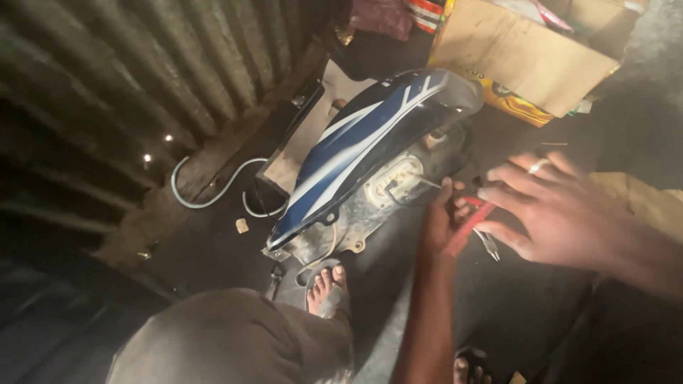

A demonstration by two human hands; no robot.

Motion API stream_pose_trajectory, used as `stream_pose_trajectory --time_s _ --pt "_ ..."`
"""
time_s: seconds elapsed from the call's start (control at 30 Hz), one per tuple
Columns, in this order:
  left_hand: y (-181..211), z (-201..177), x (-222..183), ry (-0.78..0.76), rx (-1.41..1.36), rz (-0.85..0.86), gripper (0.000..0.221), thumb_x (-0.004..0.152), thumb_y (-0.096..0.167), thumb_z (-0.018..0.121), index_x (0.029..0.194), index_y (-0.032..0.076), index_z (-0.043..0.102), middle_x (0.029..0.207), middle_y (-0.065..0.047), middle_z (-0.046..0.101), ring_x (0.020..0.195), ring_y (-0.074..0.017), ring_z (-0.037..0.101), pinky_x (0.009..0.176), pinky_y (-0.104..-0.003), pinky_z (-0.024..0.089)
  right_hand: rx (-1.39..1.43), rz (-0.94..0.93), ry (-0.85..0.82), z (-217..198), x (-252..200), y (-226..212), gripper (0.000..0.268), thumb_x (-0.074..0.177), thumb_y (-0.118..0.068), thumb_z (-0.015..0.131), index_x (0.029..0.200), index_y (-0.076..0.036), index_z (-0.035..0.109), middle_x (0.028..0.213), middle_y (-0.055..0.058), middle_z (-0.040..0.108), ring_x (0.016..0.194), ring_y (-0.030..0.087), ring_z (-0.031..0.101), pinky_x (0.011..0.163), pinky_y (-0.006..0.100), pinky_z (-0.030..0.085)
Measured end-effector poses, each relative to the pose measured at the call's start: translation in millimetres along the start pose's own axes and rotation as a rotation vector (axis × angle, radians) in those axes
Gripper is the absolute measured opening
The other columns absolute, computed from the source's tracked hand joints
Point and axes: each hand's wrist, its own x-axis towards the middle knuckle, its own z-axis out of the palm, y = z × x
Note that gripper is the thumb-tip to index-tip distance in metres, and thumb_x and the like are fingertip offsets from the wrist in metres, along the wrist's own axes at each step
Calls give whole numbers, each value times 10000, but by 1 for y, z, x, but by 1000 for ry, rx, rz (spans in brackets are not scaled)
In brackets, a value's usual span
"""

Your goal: The person handles a white plastic fuel pump and sender assembly with a float, positions it into the opening of a motorcycle fuel tank beneath a blue side fairing, and seats it in place. They then use pliers and a red-handled screwdriver to work on fasteners around the tank opening, steadying the fairing with the other hand.

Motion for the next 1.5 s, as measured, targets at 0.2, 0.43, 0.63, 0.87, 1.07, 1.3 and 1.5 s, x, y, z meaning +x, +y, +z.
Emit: stream_pose_trajectory --time_s 0.2,0.43,0.63,0.87,1.07,1.3,1.5 --pt "4 16 -45 198 181 4 305 1093 375 552 973 99 598 685 15 548 544 -80 517 437 -188 389 -11 143 -208 -19 -7 -22 491 818 -525 642 1172 -195 722 1261 5 662 1078 270 673 910 415 566" --pt "16 -34 -39 198 300 36 311 1104 364 543 987 86 619 669 13 538 524 -85 475 447 -210 363 213 293 -233 7 -15 -42 474 843 -477 683 1257 -251 734 1339 43 675 910 356 740 770 465 607" --pt "18 -32 -46 270 284 25 296 1100 338 543 952 94 623 643 16 507 524 -77 466 468 -212 400 201 244 -210 13 -10 -47 451 881 -481 653 1238 -218 737 1219 36 711 910 323 747 795 442 612" --pt "20 -30 -49 358 207 -29 342 1088 356 548 888 87 615 636 22 502 520 -69 468 478 -202 433 195 206 -210 23 -4 -47 441 861 -448 642 1214 -204 748 1268 64 706 899 328 743 780 448 603" --pt "18 -24 -53 336 211 -29 335 1084 357 547 903 86 627 634 29 498 522 -61 463 459 -198 406 183 190 -191 24 -6 -44 445 847 -445 647 1206 -202 745 1178 57 715 851 328 742 748 440 603" --pt "13 -10 -58 452 343 -2 272 1065 329 571 941 95 636 675 38 528 550 -68 482 485 -211 428 367 295 -114 31 -19 -49 390 853 -369 701 1182 -162 734 1010 55 721 838 336 724 695 433 593" --pt "21 -9 -66 475 384 3 282 1069 327 580 951 80 650 713 31 592 563 -63 521 470 -208 436 350 323 -93 34 -17 -59 362 874 -404 681 1123 -146 732 1002 90 740 795 329 735 682 428 592"
